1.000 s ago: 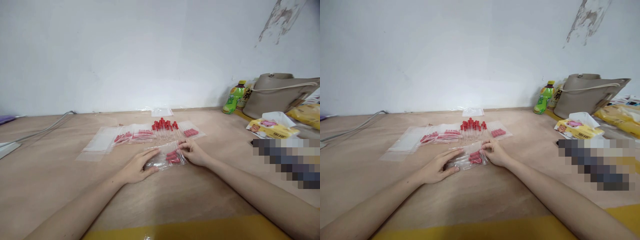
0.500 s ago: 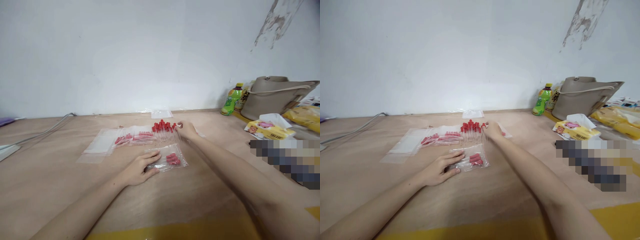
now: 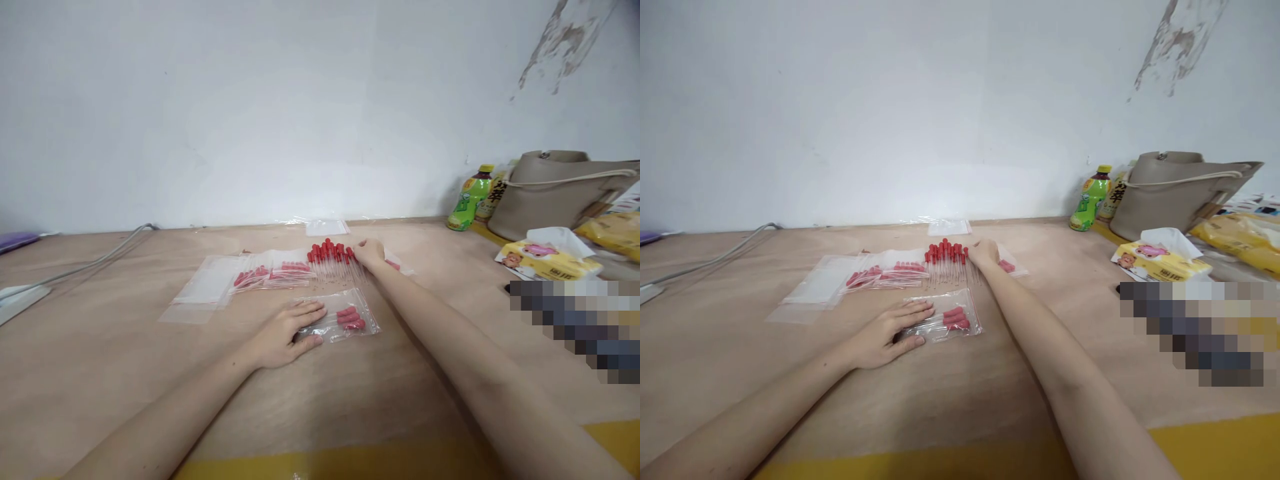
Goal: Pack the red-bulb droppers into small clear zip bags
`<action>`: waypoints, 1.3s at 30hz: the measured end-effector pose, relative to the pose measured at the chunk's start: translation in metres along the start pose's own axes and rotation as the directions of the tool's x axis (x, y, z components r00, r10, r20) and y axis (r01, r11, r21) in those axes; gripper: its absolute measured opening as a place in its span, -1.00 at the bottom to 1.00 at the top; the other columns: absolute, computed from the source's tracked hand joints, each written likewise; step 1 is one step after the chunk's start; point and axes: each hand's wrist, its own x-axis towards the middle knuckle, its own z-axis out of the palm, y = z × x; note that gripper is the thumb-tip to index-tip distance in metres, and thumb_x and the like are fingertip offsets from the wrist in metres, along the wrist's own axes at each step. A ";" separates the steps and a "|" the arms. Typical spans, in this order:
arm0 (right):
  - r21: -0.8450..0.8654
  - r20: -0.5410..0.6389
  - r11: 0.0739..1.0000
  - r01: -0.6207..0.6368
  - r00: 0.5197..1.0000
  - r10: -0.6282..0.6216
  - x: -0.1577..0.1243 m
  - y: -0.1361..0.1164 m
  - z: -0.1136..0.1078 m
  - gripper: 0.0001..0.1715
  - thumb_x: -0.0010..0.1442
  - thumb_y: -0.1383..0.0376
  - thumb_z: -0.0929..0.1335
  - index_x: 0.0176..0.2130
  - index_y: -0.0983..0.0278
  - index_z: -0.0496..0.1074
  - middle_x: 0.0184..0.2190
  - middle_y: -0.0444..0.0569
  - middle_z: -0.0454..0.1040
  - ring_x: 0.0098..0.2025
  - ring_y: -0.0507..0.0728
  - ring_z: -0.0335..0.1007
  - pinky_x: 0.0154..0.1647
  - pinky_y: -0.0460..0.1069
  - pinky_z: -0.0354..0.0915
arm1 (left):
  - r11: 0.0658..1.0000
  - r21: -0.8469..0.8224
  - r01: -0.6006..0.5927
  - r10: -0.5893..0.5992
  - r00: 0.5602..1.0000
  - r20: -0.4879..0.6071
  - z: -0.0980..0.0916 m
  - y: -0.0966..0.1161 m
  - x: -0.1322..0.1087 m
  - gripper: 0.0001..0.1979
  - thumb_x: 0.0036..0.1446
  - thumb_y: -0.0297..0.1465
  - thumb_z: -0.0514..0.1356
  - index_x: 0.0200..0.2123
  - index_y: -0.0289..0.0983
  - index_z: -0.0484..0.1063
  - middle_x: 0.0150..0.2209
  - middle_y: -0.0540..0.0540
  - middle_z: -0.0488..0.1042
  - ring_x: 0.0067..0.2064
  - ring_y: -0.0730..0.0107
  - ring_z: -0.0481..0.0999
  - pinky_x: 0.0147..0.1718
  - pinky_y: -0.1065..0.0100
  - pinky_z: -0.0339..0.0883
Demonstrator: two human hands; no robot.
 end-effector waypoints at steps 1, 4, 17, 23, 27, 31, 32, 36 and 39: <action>0.010 -0.007 1.000 0.001 1.000 0.000 0.000 0.001 0.000 -0.57 -0.01 0.17 0.28 -0.16 0.32 0.45 -0.14 0.12 0.44 -0.11 0.21 0.35 -0.21 -0.02 0.23 | 1.000 -0.001 -0.001 0.001 1.000 -0.002 0.000 0.000 0.000 -0.52 0.19 -0.19 0.02 0.15 -0.18 0.14 0.16 -0.10 0.16 0.19 0.23 0.13 0.13 0.13 0.04; 0.042 -0.003 0.999 0.017 1.000 -0.017 0.000 0.001 0.001 -0.49 -0.06 0.10 0.32 -0.12 0.27 0.43 -0.08 0.11 0.40 -0.06 0.24 0.31 -0.12 0.04 0.21 | 1.000 -0.005 0.000 0.000 1.000 -0.004 -0.001 0.000 0.000 -0.52 0.19 -0.18 0.02 0.15 -0.18 0.14 0.16 -0.10 0.16 0.18 0.23 0.14 0.12 0.13 0.06; 0.462 -0.044 0.887 0.024 0.999 -0.004 -0.011 0.000 -0.015 -0.80 0.01 0.27 0.24 -0.36 0.31 0.38 -0.43 -0.05 0.45 -0.46 0.00 0.32 -0.40 -0.09 0.25 | 1.000 0.002 0.001 -0.001 1.000 0.008 -0.002 0.001 0.000 -0.52 0.19 -0.19 0.02 0.16 -0.18 0.13 0.17 -0.09 0.15 0.19 0.24 0.13 0.13 0.13 0.04; 0.785 -0.031 0.619 -0.001 0.999 0.040 -0.052 0.032 -0.054 -0.89 0.10 0.26 0.21 -0.32 0.23 0.13 -0.56 -0.22 0.38 -0.70 -0.08 0.17 -0.66 -0.15 0.19 | 1.000 -0.005 0.013 -0.013 1.000 0.019 -0.003 0.001 0.000 -0.51 0.19 -0.18 0.02 0.16 -0.17 0.12 0.18 -0.09 0.14 0.19 0.23 0.12 0.14 0.12 0.02; 0.915 0.069 0.394 -0.090 0.995 0.069 -0.084 0.045 -0.056 -0.86 0.07 0.33 0.28 -0.41 0.24 0.13 -0.61 -0.22 0.36 -0.68 -0.09 0.23 -0.63 -0.19 0.20 | 1.000 -0.011 0.012 -0.011 1.000 0.021 -0.001 0.001 0.000 -0.52 0.19 -0.18 0.02 0.16 -0.17 0.13 0.18 -0.09 0.14 0.19 0.22 0.11 0.13 0.12 0.02; 0.919 0.272 0.293 -0.264 0.962 0.012 -0.103 0.048 -0.049 -0.84 0.04 0.30 0.32 -0.44 0.26 0.18 -0.56 -0.16 0.41 -0.57 -0.05 0.35 -0.50 -0.13 0.29 | 1.000 -0.014 0.014 -0.015 1.000 -0.012 0.000 0.001 -0.002 -0.47 0.19 -0.20 0.03 0.19 -0.16 0.03 0.19 -0.10 0.12 0.19 0.19 0.12 0.12 0.12 0.04; 0.900 0.316 0.322 -0.293 0.949 -0.020 -0.105 0.050 -0.048 -0.83 0.01 0.30 0.34 -0.44 0.26 0.20 -0.54 -0.14 0.42 -0.54 -0.04 0.37 -0.46 -0.12 0.30 | 1.000 -0.018 0.015 -0.015 1.000 -0.025 0.000 0.001 -0.002 -0.44 0.18 -0.20 0.03 0.21 -0.16 -0.02 0.20 -0.10 0.10 0.18 0.19 0.12 0.11 0.12 0.06; 0.760 0.377 0.635 -0.137 0.889 -0.259 -0.102 0.064 -0.054 -0.75 -0.10 0.24 0.41 -0.41 0.29 0.30 -0.55 -0.17 0.40 -0.52 -0.05 0.30 -0.44 -0.12 0.24 | 0.999 -0.034 0.019 -0.020 0.999 -0.024 -0.001 0.002 -0.004 -0.38 0.19 -0.20 0.02 0.24 -0.13 -0.19 0.21 -0.08 0.06 0.15 0.20 0.17 0.07 0.16 0.12; 0.620 0.367 0.774 0.128 0.825 -0.430 -0.098 0.072 -0.058 -0.73 -0.10 0.17 0.40 -0.40 0.31 0.38 -0.60 -0.20 0.33 -0.55 -0.05 0.19 -0.50 -0.12 0.14 | 0.999 -0.034 0.021 -0.022 1.000 -0.011 -0.002 0.002 -0.003 -0.38 0.19 -0.20 0.01 0.24 -0.11 -0.20 0.21 -0.07 0.05 0.15 0.19 0.17 0.07 0.15 0.12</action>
